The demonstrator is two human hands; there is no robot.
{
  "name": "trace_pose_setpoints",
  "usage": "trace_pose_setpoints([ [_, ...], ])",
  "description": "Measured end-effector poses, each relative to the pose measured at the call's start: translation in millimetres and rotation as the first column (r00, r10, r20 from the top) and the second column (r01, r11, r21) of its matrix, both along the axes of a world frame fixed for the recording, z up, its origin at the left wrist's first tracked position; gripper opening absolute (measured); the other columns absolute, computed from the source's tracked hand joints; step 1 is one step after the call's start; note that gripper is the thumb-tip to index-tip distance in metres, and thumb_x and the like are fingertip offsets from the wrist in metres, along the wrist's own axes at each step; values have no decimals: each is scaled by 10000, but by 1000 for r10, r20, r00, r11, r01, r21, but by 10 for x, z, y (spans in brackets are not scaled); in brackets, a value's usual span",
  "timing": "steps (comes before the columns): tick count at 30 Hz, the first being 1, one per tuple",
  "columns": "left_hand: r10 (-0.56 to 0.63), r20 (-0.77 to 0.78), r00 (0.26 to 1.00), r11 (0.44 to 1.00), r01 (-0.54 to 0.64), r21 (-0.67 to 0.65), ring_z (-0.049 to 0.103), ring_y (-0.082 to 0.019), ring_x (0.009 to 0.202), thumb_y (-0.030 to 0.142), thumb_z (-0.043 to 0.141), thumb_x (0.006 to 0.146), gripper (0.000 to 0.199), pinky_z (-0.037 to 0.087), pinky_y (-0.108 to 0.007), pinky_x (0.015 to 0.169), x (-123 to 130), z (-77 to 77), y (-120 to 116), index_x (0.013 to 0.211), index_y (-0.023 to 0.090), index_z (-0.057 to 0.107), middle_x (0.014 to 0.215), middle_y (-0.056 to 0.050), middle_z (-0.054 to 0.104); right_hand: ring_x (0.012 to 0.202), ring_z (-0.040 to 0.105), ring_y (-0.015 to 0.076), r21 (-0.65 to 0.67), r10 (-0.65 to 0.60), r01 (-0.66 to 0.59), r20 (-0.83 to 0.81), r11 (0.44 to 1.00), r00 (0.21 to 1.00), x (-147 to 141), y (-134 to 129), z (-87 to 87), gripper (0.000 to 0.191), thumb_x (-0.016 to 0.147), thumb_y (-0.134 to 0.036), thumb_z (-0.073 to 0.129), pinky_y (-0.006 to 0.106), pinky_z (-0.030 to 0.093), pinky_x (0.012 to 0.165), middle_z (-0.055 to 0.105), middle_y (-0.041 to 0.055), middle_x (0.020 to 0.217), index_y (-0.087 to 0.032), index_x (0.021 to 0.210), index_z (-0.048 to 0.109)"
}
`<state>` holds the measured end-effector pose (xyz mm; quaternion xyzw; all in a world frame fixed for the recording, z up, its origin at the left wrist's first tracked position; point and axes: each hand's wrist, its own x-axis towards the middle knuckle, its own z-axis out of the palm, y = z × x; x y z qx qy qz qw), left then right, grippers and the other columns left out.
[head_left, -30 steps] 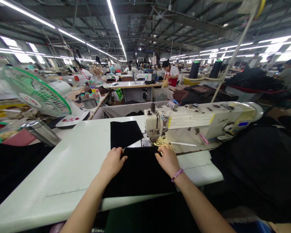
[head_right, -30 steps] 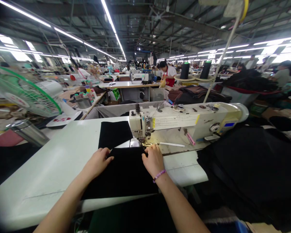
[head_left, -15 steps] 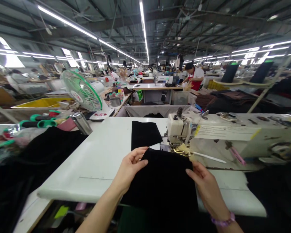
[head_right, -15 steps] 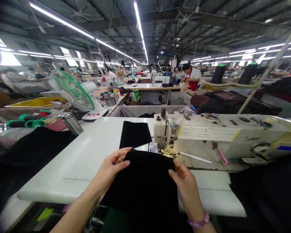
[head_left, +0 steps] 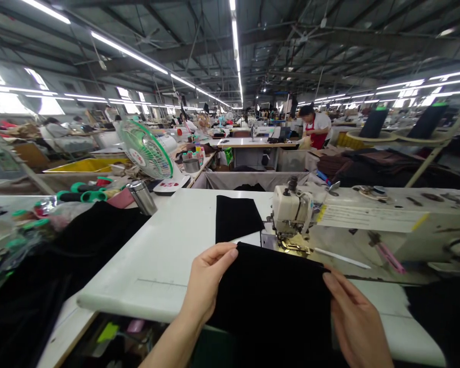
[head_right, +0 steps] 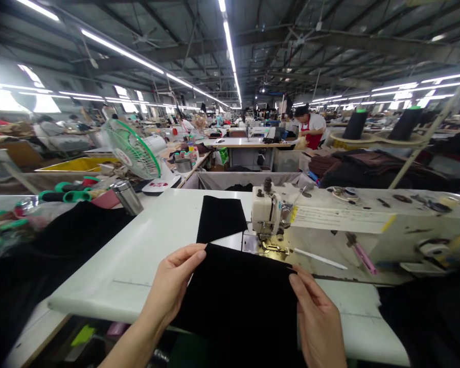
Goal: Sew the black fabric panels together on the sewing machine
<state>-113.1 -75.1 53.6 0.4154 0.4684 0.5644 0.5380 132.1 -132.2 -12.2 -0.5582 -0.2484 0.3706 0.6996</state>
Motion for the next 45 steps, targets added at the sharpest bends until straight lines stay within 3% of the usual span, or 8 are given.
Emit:
trace_pose_setpoints([
  [3,37,44,998,998,-35,-57,665,-168,773,339,871,618,269,512,-254,769,34,38,-18,806,169,782,828,-49,758,1110,676,221,-40,-2,-5,-187,999,982,-15,-17,102,433,545,-429,907,149,579,819,767,34,1053,-223,908,790],
  [9,41,32,999,999,-40,-30,633,-135,685,327,857,620,237,498,-227,693,57,59,-28,765,166,760,758,-33,737,890,740,212,-51,-26,17,-170,999,985,-4,-73,236,411,490,-384,924,156,614,651,777,45,971,-230,847,790],
  [13,52,6,999,999,-52,4,627,-135,709,326,847,638,232,491,-228,709,55,29,-17,757,156,742,762,-33,727,927,731,230,-79,-28,15,-177,997,984,18,-84,188,453,467,-395,930,184,618,660,770,52,1012,-227,866,794],
  [18,71,-3,997,997,-71,40,617,-114,722,316,848,649,239,483,-198,713,29,-9,19,741,156,695,752,-10,709,1095,663,292,-61,-6,13,110,998,994,71,-79,140,410,593,-481,866,366,550,963,748,78,1097,-215,898,801],
  [22,116,29,993,991,-118,63,626,-96,748,262,885,589,308,490,-159,734,-11,-28,65,787,180,663,752,19,707,974,677,280,-11,26,-24,312,1000,950,59,-74,247,299,641,-461,832,405,542,927,750,92,1020,-204,788,795],
  [28,167,66,984,985,-164,-47,631,-79,703,211,906,446,387,504,-108,666,14,54,103,736,195,650,722,44,699,779,655,192,32,87,-89,47,996,995,5,7,294,282,628,-402,857,312,548,757,733,43,818,-195,794,765],
  [39,193,31,981,979,-190,-81,637,-94,738,194,887,413,361,521,-108,674,27,79,64,662,213,627,711,60,674,768,614,153,97,124,-119,-48,988,991,14,63,271,275,639,-355,862,281,507,764,692,20,818,-181,753,682],
  [45,175,-167,970,975,-148,165,640,-146,834,314,900,525,362,525,-190,738,-90,160,90,694,229,591,791,42,696,802,617,167,79,240,-248,98,966,966,77,69,378,303,681,-291,791,286,507,759,665,4,834,-195,930,648],
])
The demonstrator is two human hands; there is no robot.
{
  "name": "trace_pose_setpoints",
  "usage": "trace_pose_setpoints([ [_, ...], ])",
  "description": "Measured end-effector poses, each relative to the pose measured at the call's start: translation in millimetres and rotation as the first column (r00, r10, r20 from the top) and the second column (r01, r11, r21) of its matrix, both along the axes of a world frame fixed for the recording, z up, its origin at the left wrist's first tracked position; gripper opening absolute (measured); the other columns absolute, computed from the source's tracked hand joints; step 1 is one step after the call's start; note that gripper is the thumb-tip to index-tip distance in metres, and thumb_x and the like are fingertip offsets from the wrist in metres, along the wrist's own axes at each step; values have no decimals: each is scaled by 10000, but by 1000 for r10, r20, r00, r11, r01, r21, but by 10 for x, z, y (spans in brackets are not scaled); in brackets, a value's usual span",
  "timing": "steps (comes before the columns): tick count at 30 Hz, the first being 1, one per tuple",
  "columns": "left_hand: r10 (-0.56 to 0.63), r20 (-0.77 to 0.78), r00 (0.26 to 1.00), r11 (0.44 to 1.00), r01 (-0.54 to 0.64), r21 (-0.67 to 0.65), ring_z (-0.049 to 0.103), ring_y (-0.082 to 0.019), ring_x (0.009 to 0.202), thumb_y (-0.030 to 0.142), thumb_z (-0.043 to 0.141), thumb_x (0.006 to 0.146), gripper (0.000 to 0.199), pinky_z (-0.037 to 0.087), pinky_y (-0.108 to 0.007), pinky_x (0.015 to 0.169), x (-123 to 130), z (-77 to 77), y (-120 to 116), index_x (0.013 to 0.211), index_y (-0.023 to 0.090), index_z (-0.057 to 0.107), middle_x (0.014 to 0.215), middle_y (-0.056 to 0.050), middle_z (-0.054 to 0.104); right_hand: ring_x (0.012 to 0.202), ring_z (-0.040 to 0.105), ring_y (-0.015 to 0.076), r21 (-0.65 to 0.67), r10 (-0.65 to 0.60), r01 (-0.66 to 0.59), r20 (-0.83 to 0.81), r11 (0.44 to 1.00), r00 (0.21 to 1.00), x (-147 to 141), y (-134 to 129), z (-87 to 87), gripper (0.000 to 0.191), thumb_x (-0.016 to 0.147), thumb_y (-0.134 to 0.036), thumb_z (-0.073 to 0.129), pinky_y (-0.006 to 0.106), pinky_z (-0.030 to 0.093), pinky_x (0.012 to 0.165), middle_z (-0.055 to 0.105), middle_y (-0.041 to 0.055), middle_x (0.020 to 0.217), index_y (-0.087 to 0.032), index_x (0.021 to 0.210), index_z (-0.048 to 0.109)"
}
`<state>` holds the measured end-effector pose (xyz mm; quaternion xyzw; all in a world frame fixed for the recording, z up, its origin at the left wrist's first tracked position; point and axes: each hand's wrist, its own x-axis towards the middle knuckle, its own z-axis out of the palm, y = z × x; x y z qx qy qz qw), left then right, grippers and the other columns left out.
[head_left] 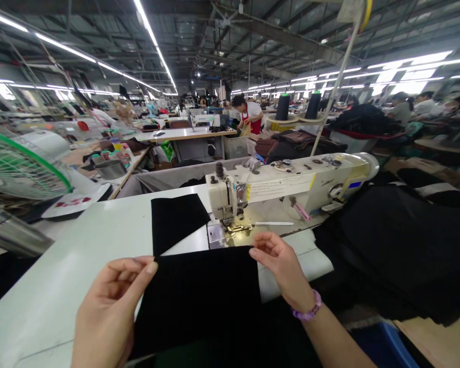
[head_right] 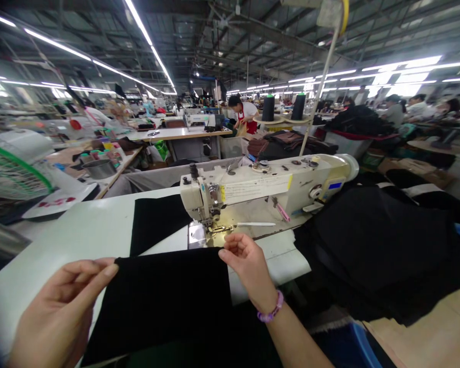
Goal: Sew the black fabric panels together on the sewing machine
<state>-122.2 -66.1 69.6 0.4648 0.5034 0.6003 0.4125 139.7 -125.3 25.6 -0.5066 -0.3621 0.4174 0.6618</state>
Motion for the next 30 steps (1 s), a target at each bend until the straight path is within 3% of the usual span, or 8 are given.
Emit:
trace_pose_setpoints([
  [3,31,-300,953,975,37,218,644,-177,791,352,818,655,260,513,-251,712,6,352,112,724,238,595,834,18,709,758,585,150,-39,147,-142,254,989,956,-73,-172,61,180,734,-206,690,270,488,735,634,-11,822,-201,904,632],
  [6,-71,-673,736,915,316,249,623,-192,724,288,711,716,96,472,-277,689,203,625,397,721,233,633,762,1,688,742,567,139,-109,260,-236,381,966,887,-245,-418,-30,112,758,-135,613,249,478,721,590,-31,786,-216,825,573],
  [8,-285,-811,511,848,528,35,582,-184,664,195,648,706,40,430,-274,635,422,562,655,703,226,623,700,9,656,737,579,140,-109,295,-275,415,955,861,-361,-557,-204,108,782,-123,584,239,485,707,580,-31,774,-220,818,553],
  [11,-516,-783,347,712,683,-167,537,-162,612,122,581,690,102,394,-262,604,747,100,979,655,218,585,637,20,603,768,614,151,-13,242,-275,518,961,821,-458,-663,-534,110,853,-123,537,240,506,718,614,-7,820,-225,855,580],
  [14,-532,-764,366,707,689,-163,522,-155,615,117,588,685,114,389,-260,610,925,-442,1097,640,213,546,638,21,573,816,648,165,76,130,-230,636,970,761,-434,-671,-760,164,886,-98,512,255,528,754,650,13,876,-236,900,600],
  [17,-498,-754,429,743,659,-115,504,-156,638,141,589,705,123,384,-266,620,931,-735,1082,644,213,510,662,18,543,856,664,192,124,61,-241,767,963,639,-340,-659,-809,259,863,-43,498,288,547,778,672,33,929,-243,986,607],
  [25,-492,-725,481,772,627,-108,528,-137,627,129,575,693,94,407,-255,614,985,-805,1238,688,203,517,678,19,575,781,626,219,162,-44,-306,931,938,361,-196,-557,-717,262,863,-4,449,354,536,688,652,62,878,-202,993,560],
  [30,-469,-736,488,810,570,-139,504,-120,579,124,601,673,152,383,-234,554,1138,-846,1441,721,204,481,641,48,537,854,606,228,235,-120,-263,913,936,389,-194,-401,-713,251,862,4,449,393,525,760,639,64,910,-190,962,573],
])
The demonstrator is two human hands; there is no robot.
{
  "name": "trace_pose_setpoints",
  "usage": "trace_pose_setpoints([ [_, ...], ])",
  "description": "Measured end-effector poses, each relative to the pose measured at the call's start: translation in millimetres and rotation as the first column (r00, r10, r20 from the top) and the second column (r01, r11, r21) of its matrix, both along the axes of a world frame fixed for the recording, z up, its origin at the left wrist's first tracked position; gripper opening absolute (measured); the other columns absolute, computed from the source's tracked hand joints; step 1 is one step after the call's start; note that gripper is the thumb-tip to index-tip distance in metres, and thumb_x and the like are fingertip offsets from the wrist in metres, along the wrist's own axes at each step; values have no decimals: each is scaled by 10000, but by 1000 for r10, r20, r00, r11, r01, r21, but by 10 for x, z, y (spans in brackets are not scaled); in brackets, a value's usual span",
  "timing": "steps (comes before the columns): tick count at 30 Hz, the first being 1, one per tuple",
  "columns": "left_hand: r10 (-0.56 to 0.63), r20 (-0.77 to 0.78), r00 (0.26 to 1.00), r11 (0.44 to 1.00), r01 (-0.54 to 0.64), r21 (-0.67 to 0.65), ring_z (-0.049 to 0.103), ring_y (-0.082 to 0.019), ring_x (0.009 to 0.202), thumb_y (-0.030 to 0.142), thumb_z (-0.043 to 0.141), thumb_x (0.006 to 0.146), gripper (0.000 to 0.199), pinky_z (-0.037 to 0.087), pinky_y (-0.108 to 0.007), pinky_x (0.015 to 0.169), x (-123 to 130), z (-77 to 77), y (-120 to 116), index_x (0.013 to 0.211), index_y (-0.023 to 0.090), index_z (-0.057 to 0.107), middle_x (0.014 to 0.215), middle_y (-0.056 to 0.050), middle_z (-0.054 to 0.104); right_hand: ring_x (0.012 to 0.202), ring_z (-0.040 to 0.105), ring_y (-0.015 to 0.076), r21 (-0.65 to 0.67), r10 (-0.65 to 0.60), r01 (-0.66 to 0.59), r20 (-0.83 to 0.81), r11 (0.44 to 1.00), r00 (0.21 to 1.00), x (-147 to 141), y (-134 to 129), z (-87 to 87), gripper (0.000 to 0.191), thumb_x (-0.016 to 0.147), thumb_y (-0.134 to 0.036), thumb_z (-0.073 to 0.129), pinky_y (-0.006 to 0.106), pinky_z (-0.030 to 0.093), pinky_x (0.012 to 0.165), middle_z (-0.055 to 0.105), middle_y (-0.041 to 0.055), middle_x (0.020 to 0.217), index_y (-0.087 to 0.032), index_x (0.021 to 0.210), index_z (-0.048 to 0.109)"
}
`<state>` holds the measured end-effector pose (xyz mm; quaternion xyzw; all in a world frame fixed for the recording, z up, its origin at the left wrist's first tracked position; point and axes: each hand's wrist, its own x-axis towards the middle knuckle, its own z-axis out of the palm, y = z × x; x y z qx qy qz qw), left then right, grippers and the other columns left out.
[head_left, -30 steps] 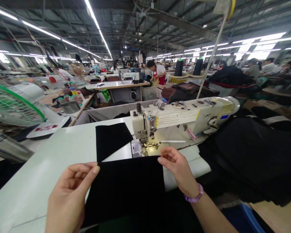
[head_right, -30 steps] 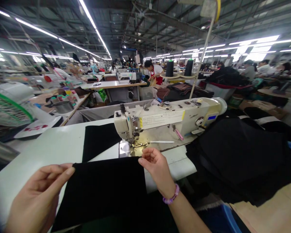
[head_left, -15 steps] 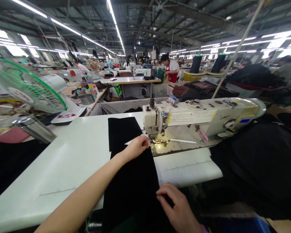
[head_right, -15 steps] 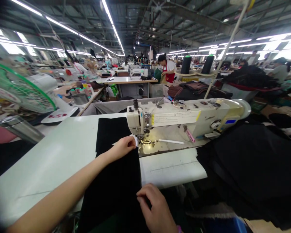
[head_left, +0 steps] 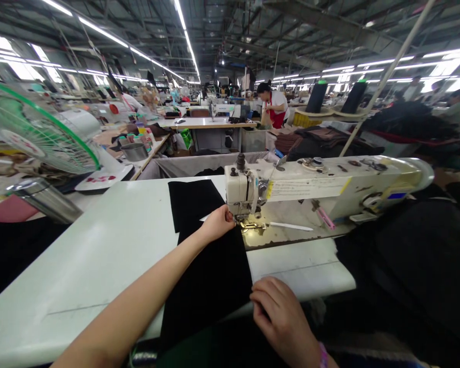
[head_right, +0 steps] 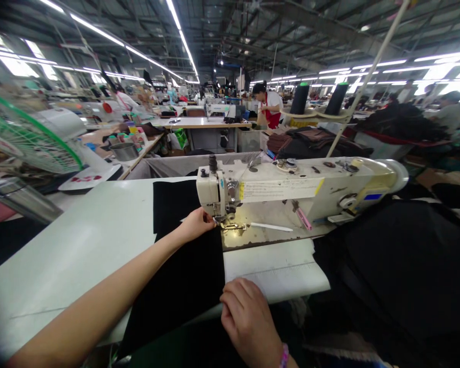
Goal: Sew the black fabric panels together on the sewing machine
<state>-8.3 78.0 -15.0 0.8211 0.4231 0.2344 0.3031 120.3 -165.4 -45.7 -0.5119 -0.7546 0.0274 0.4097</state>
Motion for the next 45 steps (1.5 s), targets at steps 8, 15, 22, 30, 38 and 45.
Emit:
trace_pose_setpoints([
  [8,12,-91,996,999,-8,44,563,-136,597,77,616,712,155,426,-235,565,54,104,9,792,182,533,646,38,574,901,615,229,16,32,-32,12,999,999,16,37,-41,251,850,4,452,395,545,801,655,72,942,-176,952,593],
  [15,27,-126,992,973,3,229,581,-266,1000,135,669,804,156,478,-421,901,-198,266,-869,929,171,583,1020,-95,634,998,631,248,17,90,-92,98,996,991,82,-13,94,309,845,-2,463,433,560,895,686,102,1050,-152,1065,618],
  [22,-556,-279,783,686,622,377,617,-217,1004,140,507,926,242,543,-338,890,-616,56,-1527,1142,183,609,1050,-87,677,1031,624,251,-20,116,-115,98,993,988,117,46,123,357,833,2,458,436,562,928,680,114,1080,-146,1118,612],
  [30,-504,-382,774,569,631,528,636,-211,1018,146,433,980,259,558,-355,909,-529,-35,-1002,1155,162,624,1069,-102,683,1005,577,241,-66,86,-79,104,995,991,169,485,124,278,836,-27,503,436,527,906,653,87,1011,-184,1010,653],
  [38,-500,-374,781,571,622,536,643,-226,1028,170,436,987,263,566,-365,900,-463,73,-642,1145,138,644,1092,-122,692,915,549,230,-86,-61,83,231,993,971,229,727,230,204,831,-46,588,399,476,836,603,55,926,-189,943,681],
  [45,-522,-368,769,608,638,472,632,-223,1042,161,398,986,319,556,-363,915,-415,102,-260,1156,122,665,1119,-131,683,915,590,244,146,-360,337,174,930,917,877,269,638,161,935,-161,524,423,483,845,624,88,965,-182,1024,656],
])
